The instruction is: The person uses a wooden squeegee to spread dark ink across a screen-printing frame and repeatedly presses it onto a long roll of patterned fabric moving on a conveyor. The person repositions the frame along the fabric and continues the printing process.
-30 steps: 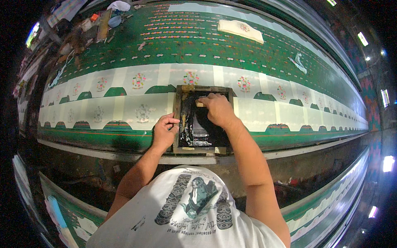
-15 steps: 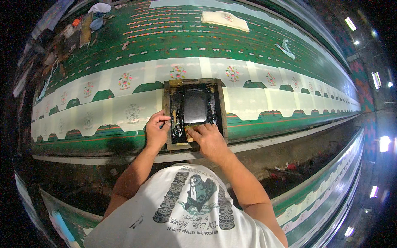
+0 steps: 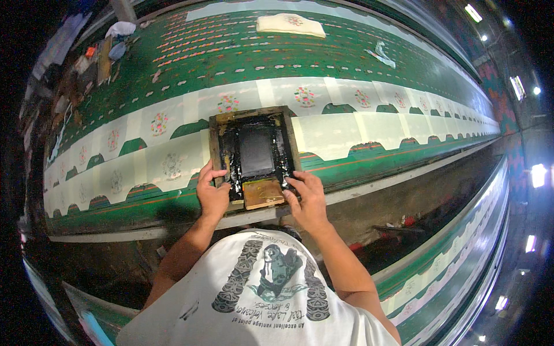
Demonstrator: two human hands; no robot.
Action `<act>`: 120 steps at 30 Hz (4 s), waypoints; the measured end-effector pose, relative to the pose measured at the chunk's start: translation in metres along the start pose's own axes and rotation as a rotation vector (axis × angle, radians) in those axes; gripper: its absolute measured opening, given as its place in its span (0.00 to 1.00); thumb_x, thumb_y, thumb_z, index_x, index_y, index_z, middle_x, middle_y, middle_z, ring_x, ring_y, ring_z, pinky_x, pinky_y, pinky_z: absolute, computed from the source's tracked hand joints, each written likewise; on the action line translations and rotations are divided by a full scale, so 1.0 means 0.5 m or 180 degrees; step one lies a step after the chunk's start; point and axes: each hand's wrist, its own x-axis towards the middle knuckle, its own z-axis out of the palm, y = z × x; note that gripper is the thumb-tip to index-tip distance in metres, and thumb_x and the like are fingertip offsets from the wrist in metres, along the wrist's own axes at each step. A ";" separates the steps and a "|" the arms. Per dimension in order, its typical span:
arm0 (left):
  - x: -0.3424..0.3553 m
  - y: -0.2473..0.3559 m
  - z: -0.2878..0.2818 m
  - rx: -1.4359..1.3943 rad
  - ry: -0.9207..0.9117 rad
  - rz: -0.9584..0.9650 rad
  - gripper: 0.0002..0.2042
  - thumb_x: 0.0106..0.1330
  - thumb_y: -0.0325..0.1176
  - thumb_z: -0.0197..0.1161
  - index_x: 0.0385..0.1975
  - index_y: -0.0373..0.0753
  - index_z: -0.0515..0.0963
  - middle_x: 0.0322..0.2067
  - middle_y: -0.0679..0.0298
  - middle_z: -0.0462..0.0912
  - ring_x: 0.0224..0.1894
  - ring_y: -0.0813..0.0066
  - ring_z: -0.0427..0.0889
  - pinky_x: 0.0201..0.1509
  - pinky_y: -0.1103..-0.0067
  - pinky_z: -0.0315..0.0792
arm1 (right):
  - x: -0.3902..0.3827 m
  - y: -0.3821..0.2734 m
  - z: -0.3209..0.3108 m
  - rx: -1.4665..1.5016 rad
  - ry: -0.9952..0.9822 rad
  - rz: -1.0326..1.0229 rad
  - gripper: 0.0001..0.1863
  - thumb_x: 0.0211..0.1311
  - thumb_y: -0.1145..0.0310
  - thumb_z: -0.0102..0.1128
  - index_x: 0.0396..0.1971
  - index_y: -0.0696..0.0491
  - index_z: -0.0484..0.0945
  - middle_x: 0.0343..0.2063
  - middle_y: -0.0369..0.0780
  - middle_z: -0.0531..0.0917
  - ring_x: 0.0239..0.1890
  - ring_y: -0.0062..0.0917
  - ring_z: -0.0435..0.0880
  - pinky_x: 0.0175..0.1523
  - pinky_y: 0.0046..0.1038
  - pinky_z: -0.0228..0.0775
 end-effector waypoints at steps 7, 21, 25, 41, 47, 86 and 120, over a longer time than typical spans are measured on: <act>-0.027 0.056 0.083 0.0056 -0.0078 0.0650 0.12 0.55 0.12 0.67 0.36 0.35 0.85 0.76 0.36 0.74 0.81 0.43 0.72 0.83 0.58 0.63 | -0.045 0.125 -0.066 0.0939 0.0077 0.0556 0.20 0.69 0.78 0.71 0.60 0.56 0.89 0.63 0.48 0.87 0.68 0.43 0.84 0.76 0.41 0.71; -0.099 0.136 0.480 -0.0206 0.0031 0.0310 0.11 0.55 0.13 0.67 0.35 0.37 0.87 0.74 0.39 0.77 0.79 0.44 0.74 0.82 0.60 0.65 | -0.062 0.435 -0.299 0.0649 0.0130 0.0257 0.19 0.69 0.79 0.69 0.58 0.56 0.89 0.65 0.47 0.86 0.71 0.46 0.80 0.79 0.45 0.66; -0.102 0.156 0.505 -0.0302 0.0029 0.0075 0.11 0.55 0.14 0.68 0.35 0.37 0.88 0.74 0.39 0.77 0.79 0.46 0.75 0.83 0.59 0.64 | -0.040 0.442 -0.338 0.0370 -0.0025 -0.0292 0.18 0.68 0.77 0.70 0.57 0.56 0.89 0.64 0.49 0.85 0.71 0.50 0.79 0.77 0.49 0.68; -0.091 0.173 0.506 0.0084 -0.0130 -0.0245 0.35 0.58 0.17 0.72 0.71 0.36 0.79 0.61 0.50 0.86 0.68 0.53 0.82 0.77 0.60 0.73 | 0.179 0.383 -0.354 -0.0475 -0.2176 -0.1688 0.21 0.53 0.81 0.68 0.50 0.57 0.88 0.45 0.50 0.88 0.55 0.50 0.87 0.59 0.46 0.81; -0.058 0.244 0.451 0.2014 -0.0581 0.1024 0.24 0.70 0.31 0.71 0.66 0.34 0.84 0.54 0.50 0.86 0.57 0.48 0.80 0.67 0.56 0.72 | 0.360 0.413 -0.326 -0.0287 -0.2517 -0.1256 0.16 0.59 0.82 0.63 0.48 0.59 0.86 0.48 0.54 0.89 0.55 0.57 0.87 0.60 0.51 0.80; -0.094 0.159 0.498 0.0208 -0.0251 0.0237 0.30 0.55 0.14 0.68 0.62 0.38 0.87 0.74 0.40 0.76 0.79 0.42 0.73 0.83 0.58 0.66 | 0.048 0.361 -0.335 -0.0018 -0.0837 -0.0752 0.20 0.62 0.72 0.77 0.55 0.53 0.91 0.59 0.46 0.86 0.67 0.48 0.81 0.72 0.47 0.73; -0.201 0.321 1.076 -0.0396 0.0053 -0.0209 0.15 0.52 0.11 0.70 0.37 0.36 0.87 0.74 0.43 0.78 0.78 0.50 0.77 0.82 0.64 0.67 | 0.000 0.908 -0.711 0.0395 -0.0151 -0.0819 0.23 0.59 0.76 0.76 0.56 0.53 0.89 0.61 0.46 0.87 0.70 0.49 0.82 0.75 0.50 0.72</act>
